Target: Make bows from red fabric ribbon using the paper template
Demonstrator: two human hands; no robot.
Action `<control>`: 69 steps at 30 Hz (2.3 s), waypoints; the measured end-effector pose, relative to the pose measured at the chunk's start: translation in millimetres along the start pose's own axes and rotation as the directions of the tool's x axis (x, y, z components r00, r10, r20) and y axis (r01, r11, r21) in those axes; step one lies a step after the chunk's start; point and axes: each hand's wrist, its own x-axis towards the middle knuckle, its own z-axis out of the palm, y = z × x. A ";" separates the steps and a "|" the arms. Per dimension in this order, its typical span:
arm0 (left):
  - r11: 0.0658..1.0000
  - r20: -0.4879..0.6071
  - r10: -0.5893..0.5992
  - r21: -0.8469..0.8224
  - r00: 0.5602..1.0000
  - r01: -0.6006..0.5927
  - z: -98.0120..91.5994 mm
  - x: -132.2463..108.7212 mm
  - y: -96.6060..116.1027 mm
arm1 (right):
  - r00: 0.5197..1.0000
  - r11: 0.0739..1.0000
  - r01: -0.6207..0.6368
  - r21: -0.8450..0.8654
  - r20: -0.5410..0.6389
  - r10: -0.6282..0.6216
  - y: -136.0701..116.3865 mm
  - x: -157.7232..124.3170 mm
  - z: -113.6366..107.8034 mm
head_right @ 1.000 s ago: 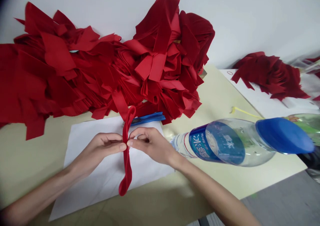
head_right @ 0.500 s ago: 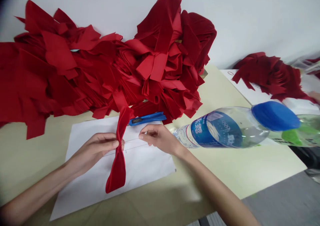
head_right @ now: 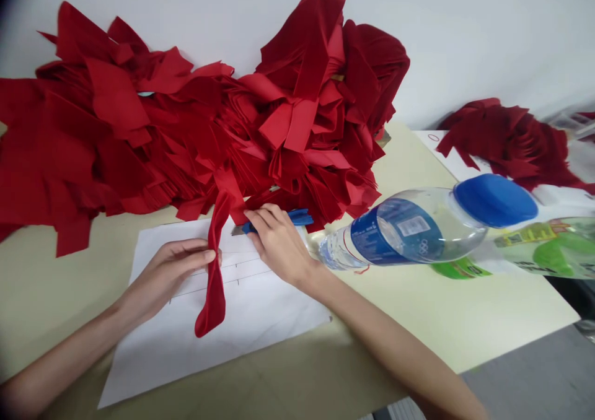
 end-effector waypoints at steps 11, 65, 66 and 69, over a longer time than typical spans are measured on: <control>0.992 -0.116 0.051 0.122 0.992 -0.036 -8.5 2.4 -0.1 | 0.971 0.971 0.238 -0.012 -0.011 -0.238 7.7 -6.8 13.4; 0.988 -0.105 0.134 0.097 0.985 -0.124 -0.6 -0.8 23.7 | 0.983 0.978 -0.174 0.112 -0.031 0.179 2.8 12.5 -30.9; 0.992 -0.063 0.118 0.061 0.991 -0.114 -2.6 -0.9 23.3 | 0.985 0.984 -0.172 0.054 0.030 0.171 6.5 12.5 -24.4; 0.996 0.019 0.092 -0.018 0.996 -0.092 -6.1 0.1 19.7 | 0.981 0.988 -0.132 -0.077 0.131 0.141 14.2 10.3 -9.4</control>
